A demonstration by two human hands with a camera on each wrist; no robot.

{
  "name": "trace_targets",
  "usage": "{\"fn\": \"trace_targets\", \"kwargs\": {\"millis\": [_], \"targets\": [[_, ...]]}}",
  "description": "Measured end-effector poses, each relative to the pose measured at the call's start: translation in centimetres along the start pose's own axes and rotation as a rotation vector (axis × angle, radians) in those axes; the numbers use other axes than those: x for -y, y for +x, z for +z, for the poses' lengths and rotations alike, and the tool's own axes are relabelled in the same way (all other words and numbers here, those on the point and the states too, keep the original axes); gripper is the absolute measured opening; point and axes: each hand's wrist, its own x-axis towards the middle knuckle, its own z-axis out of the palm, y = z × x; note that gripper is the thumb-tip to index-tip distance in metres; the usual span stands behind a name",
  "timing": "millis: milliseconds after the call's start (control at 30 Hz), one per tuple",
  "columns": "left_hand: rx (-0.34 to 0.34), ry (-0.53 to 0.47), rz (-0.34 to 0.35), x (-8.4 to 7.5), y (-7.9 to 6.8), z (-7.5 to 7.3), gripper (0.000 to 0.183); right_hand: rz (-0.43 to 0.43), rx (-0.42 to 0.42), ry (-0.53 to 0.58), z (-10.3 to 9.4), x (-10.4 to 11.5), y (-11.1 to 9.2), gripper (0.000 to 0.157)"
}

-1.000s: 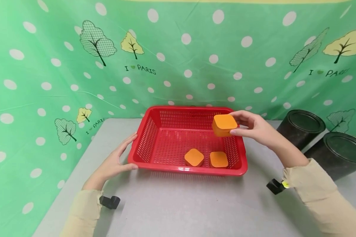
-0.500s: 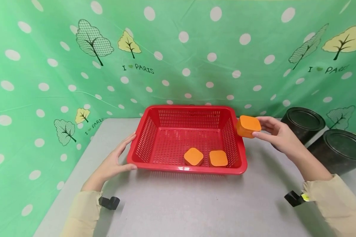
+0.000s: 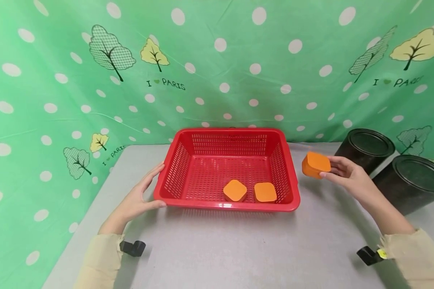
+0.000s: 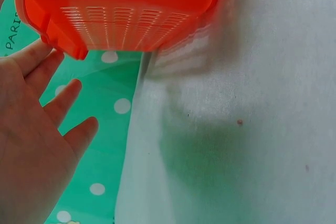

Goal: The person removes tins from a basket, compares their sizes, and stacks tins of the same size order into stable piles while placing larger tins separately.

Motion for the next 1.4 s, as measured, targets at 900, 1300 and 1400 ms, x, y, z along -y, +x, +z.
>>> {"fn": "trace_targets", "kwargs": {"millis": [900, 1300, 1400], "targets": [[-0.001, -0.007, -0.006, 0.2, 0.0, 0.1, 0.105, 0.064, 0.165, -0.254, 0.3, -4.0, 0.1, 0.065], [-0.003, -0.019, -0.008, 0.2, -0.1, 0.1, 0.104, 0.028, 0.141, -0.169, -0.4, -3.2, -0.3, 0.058], [-0.004, -0.020, -0.008, 0.2, -0.1, 0.1, 0.104, 0.007, 0.113, -0.141, -0.6, -2.9, -0.5, 0.056]]}}
